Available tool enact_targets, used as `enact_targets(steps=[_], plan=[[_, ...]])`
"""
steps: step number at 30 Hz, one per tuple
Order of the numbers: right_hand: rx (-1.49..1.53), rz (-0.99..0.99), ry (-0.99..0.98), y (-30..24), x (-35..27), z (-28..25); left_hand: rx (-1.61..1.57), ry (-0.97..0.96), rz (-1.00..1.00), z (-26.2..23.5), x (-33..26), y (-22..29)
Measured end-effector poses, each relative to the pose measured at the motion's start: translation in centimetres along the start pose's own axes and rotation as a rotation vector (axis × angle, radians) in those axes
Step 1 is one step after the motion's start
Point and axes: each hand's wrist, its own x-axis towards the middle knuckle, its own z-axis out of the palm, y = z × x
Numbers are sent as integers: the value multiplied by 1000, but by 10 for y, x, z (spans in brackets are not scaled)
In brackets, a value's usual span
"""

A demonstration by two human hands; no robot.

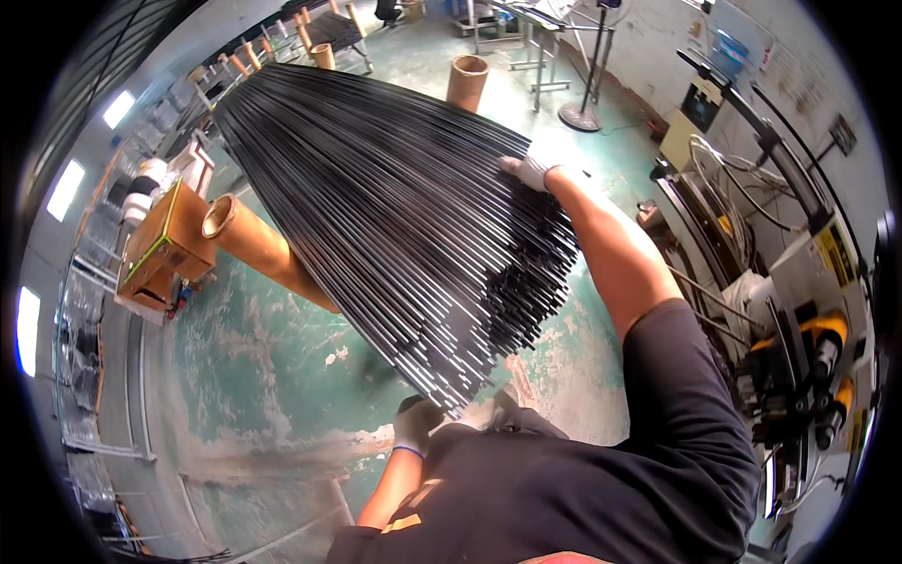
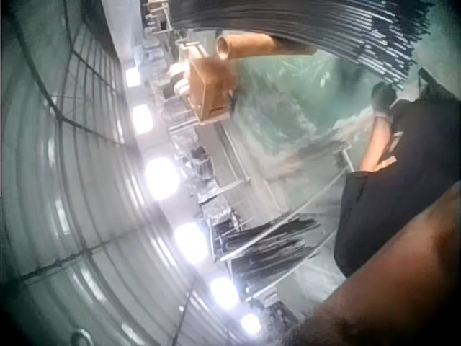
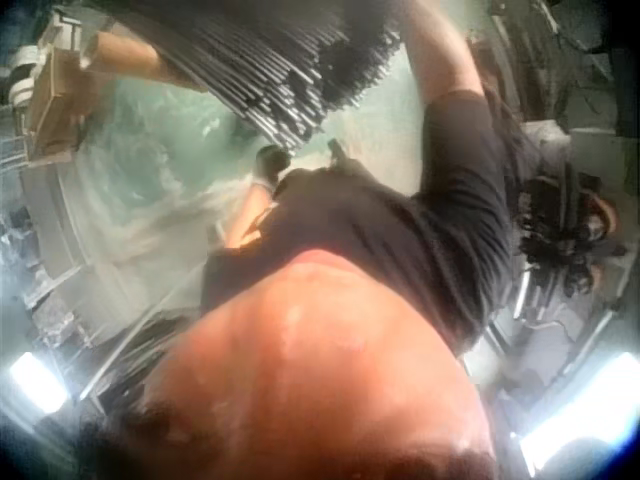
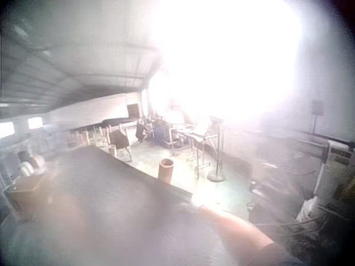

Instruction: The person repeatedly picks up bundles of long black metal rods, feeds them into a bending machine, and removes the bent rods to place them on a nearby rack. The process is repeated continuously throughout the clip.

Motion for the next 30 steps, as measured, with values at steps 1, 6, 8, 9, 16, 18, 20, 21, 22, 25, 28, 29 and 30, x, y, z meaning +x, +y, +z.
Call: enact_targets(steps=[1, 6, 8, 9, 16, 18, 20, 21, 22, 25, 28, 29, 30], plan=[[46, -46, 4, -2, 10, 8, 147, 46, 168, -2, 12, 1], [-13, -233, 133, -20, -3, -1, 526, 129, 264, 22, 18, 8], [-76, -283, 206, -22, -2, 9, 362, 80, 251, 37, 24, 11], [-154, -333, 159, -28, -5, 0, 237, 51, 237, 42, 30, 14], [4, -398, -236, -53, -55, -55, -422, 54, 24, 18, 50, 22], [114, -317, -304, -54, -73, -61, -450, 109, -35, 4, 42, 23], [220, -265, -385, -46, -82, -55, -421, 182, -93, 3, 27, 38], [315, -268, -397, -52, -98, -63, -408, 230, -118, 6, 11, 51], [473, -146, -487, -46, -100, -55, -382, 260, -142, 9, -1, 63], [653, -138, -492, -46, -130, -57, -450, 118, -119, -16, -4, 38], [895, -90, -667, -38, -166, -56, -311, 25, -113, -21, -5, 28], [833, -51, -625, -40, -187, -61, -266, -8, -126, -21, -8, 27], [768, -5, -583, -42, -211, -69, -222, -47, -141, -19, -10, 26]])
